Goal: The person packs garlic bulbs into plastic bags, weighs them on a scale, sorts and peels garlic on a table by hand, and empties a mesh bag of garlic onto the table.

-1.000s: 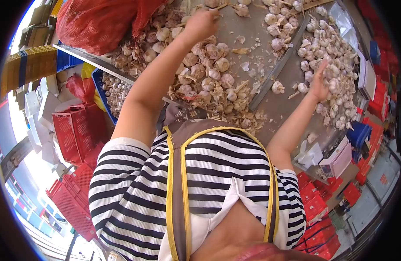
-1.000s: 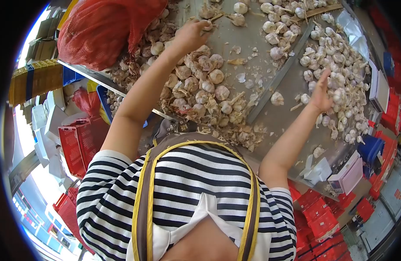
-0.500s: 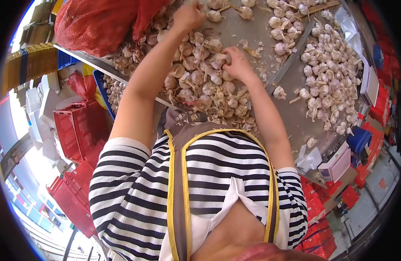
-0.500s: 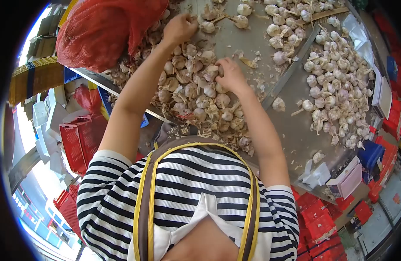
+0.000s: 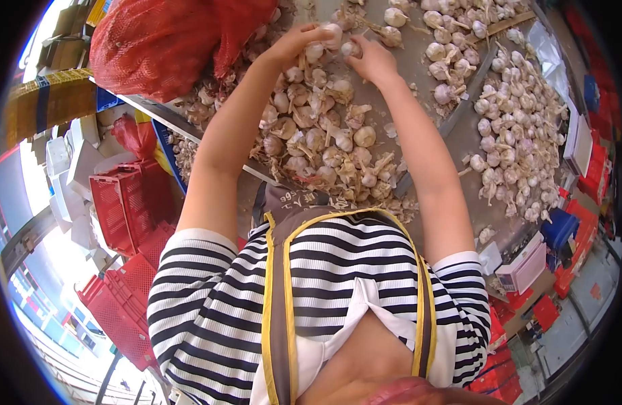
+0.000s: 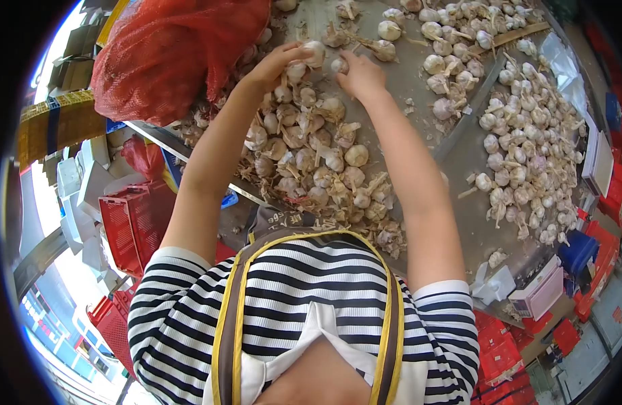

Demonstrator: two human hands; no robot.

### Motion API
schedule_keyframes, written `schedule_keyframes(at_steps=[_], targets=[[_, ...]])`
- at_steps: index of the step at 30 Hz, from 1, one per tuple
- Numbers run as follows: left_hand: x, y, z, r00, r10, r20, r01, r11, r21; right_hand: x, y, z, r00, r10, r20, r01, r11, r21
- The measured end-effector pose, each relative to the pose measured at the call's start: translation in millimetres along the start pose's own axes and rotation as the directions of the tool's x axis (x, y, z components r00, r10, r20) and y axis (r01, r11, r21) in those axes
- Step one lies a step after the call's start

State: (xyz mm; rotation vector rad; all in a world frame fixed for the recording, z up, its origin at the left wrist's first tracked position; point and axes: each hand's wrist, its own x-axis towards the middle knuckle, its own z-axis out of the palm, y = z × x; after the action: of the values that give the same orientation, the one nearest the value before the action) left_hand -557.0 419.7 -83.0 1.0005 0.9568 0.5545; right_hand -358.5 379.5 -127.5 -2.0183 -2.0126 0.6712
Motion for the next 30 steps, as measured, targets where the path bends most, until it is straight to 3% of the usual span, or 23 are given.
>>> schedule_keyframes(at_steps=[1, 2, 4, 5, 6, 7, 8, 9, 10, 11, 12, 13, 14, 15, 16, 17, 19, 21, 22, 23, 26, 28, 30], targets=[[-19.3, 12.3, 1.8, 0.998, -0.015, 0.054, 0.021, 0.992, -0.126, 4.3, -3.4, 1.7, 0.994, 0.05, 0.098, -0.045, 0.998, -0.051], [-20.2, -4.4, -18.7, 0.979, -0.124, 0.165, 0.16, 0.961, -0.227, 7.3, -6.3, 3.1, 0.976, 0.104, 0.194, -0.083, 0.99, -0.111], [-29.9, -11.4, -27.1, 0.922, 0.054, 0.383, 0.077, 0.945, -0.318, 6.7, -2.8, 9.9, 0.974, 0.054, 0.22, -0.061, 0.998, 0.026], [-34.1, -16.1, -29.1, 0.924, 0.057, 0.377, 0.073, 0.944, -0.323, 4.6, 0.5, 13.0, 0.97, 0.019, 0.241, -0.059, 0.985, 0.161], [-46.2, -10.3, -20.4, 0.931, 0.144, 0.334, -0.003, 0.921, -0.389, -1.6, 0.0, 11.6, 0.969, 0.018, 0.245, -0.058, 0.986, 0.157], [-55.1, -4.4, -10.8, 0.93, 0.23, 0.288, -0.08, 0.889, -0.45, -11.2, -0.7, 7.2, 0.93, 0.033, 0.365, -0.248, 0.79, 0.56], [-59.2, -1.2, -2.2, 0.928, 0.233, 0.292, -0.08, 0.887, -0.454, -22.4, -0.4, 2.0, 0.883, -0.008, 0.47, -0.426, 0.41, 0.807], [-61.8, 1.3, 7.8, 0.96, 0.232, 0.156, -0.177, 0.936, -0.305, -33.8, 4.5, -2.0, 0.883, -0.002, 0.469, -0.426, 0.414, 0.804], [-65.9, 6.6, 20.8, 0.968, 0.251, 0.013, -0.247, 0.959, -0.136, -46.4, 10.0, -5.9, 0.825, -0.227, 0.517, -0.516, 0.068, 0.854], [-68.9, 12.1, 38.0, 0.923, 0.384, 0.003, -0.382, 0.917, 0.114, -61.6, 13.2, -6.5, 0.763, -0.45, 0.465, -0.611, -0.267, 0.745], [-67.6, 4.7, 53.4, 0.9, 0.432, 0.048, -0.434, 0.885, 0.172, -83.8, 8.0, -9.4, 0.76, -0.449, 0.47, -0.616, -0.266, 0.742], [-67.1, 4.4, 73.9, 0.699, 0.703, 0.135, -0.682, 0.596, 0.425, -106.5, 0.7, -14.3, 0.832, -0.385, 0.399, -0.549, -0.471, 0.691], [-75.1, 2.7, 89.8, 0.79, 0.581, 0.195, -0.596, 0.653, 0.468, -118.0, -3.3, -17.3, 0.891, -0.302, 0.338, -0.452, -0.651, 0.61], [-76.8, 3.3, 104.1, 0.756, 0.551, 0.353, -0.619, 0.427, 0.659, -122.9, 12.9, 2.6, 0.944, -0.223, 0.245, -0.331, -0.642, 0.691], [-79.7, -3.2, 121.2, 0.72, 0.574, 0.39, -0.638, 0.328, 0.697, -132.2, 18.3, 6.3, 0.943, -0.226, 0.242, -0.332, -0.639, 0.694], [-79.9, -7.3, 130.5, 0.678, 0.615, 0.403, -0.693, 0.351, 0.63, -146.2, 24.9, 8.8, 0.996, -0.069, 0.05, -0.07, -0.336, 0.939], [-82.9, -1.7, 137.0, 0.629, 0.652, 0.424, -0.751, 0.368, 0.548, -160.4, 36.4, -17.3, 0.983, -0.15, 0.11, -0.186, -0.789, 0.585], [-82.8, 9.9, 134.3, 0.717, 0.622, 0.313, -0.676, 0.514, 0.528, -163.3, 74.1, -44.6, 0.93, -0.363, 0.055, -0.36, -0.872, 0.332], [-76.0, 9.5, 122.9, 0.714, 0.629, 0.309, -0.65, 0.429, 0.627, -167.6, 84.9, -62.1, 0.956, -0.292, -0.016, -0.274, -0.915, 0.297], [-75.6, 14.8, 110.9, 0.792, 0.556, 0.253, -0.543, 0.45, 0.709, -170.9, 102.4, -76.8, 0.968, -0.22, -0.122, -0.181, -0.945, 0.273], [-51.8, 1.4, 52.1, 0.822, 0.568, 0.033, -0.313, 0.402, 0.861, -186.4, 130.0, -120.9, 0.958, 0.083, -0.274, 0.114, -0.988, 0.102], [-35.0, -8.0, 12.4, 0.866, 0.491, -0.095, -0.104, 0.363, 0.926, -190.4, 144.3, -128.1, 0.849, 0.499, -0.176, 0.506, -0.862, -0.004], [-13.4, -25.2, -12.4, 0.884, 0.458, -0.09, -0.036, 0.258, 0.965, -172.7, 155.7, -104.5, 0.827, 0.559, -0.054, 0.542, -0.77, 0.337]])
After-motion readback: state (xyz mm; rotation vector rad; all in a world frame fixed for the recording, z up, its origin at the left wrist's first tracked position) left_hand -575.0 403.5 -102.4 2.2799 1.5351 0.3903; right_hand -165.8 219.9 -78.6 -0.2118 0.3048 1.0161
